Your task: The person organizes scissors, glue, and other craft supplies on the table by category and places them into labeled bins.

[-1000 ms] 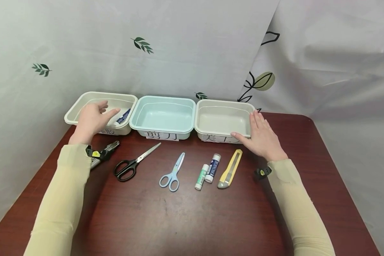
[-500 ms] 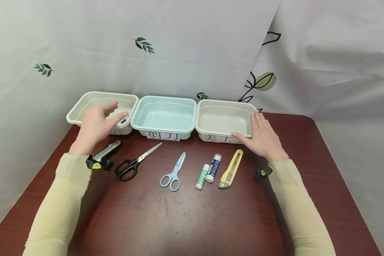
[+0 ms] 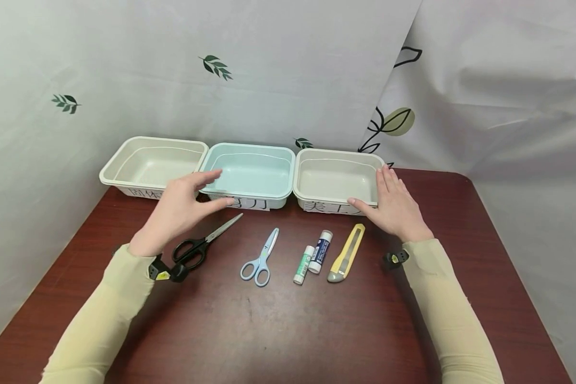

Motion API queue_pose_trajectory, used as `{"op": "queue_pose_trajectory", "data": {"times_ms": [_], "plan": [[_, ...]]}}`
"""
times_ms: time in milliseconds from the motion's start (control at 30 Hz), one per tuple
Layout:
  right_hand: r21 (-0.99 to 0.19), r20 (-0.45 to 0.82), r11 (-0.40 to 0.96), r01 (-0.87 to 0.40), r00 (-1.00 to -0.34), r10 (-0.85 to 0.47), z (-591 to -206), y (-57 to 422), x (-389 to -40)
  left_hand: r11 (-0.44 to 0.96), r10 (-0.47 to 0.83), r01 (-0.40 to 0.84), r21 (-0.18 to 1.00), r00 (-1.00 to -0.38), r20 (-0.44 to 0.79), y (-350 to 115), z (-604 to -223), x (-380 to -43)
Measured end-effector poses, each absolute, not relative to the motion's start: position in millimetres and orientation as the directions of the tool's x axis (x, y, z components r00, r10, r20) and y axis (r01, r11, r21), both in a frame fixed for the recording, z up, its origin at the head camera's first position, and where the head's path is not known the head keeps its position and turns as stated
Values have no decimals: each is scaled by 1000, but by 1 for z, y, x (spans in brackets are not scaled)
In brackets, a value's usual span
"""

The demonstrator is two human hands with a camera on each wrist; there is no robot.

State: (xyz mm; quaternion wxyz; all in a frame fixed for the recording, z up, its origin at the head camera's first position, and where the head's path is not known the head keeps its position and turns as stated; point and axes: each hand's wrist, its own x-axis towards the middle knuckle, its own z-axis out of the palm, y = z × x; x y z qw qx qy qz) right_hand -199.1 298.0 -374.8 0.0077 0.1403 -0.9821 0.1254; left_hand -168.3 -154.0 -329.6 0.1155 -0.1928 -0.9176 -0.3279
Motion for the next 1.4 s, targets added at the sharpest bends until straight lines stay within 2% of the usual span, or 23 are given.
{"op": "queue_pose_trajectory", "data": {"times_ms": [467, 767, 967, 1233, 1400], "plan": [[-243, 51, 929, -280, -960, -276, -374, 298, -199, 626, 504, 557, 546, -823, 262, -100, -353, -151], [-246, 58, 927, -284, -959, -279, -375, 299, -200, 620, 589, 598, 508, -783, 203, -74, -365, -144], [-244, 54, 927, -283, -959, -279, -375, 299, -200, 576, 689, 663, 478, -708, 154, -56, -378, -137], [-243, 59, 927, -285, -958, -279, -376, 300, -201, 494, 807, 712, 500, -590, 43, -34, -400, -130], [-246, 59, 926, -286, -958, -280, -377, 300, -202, 475, 829, 728, 495, -559, 25, -28, -407, -128]]}}
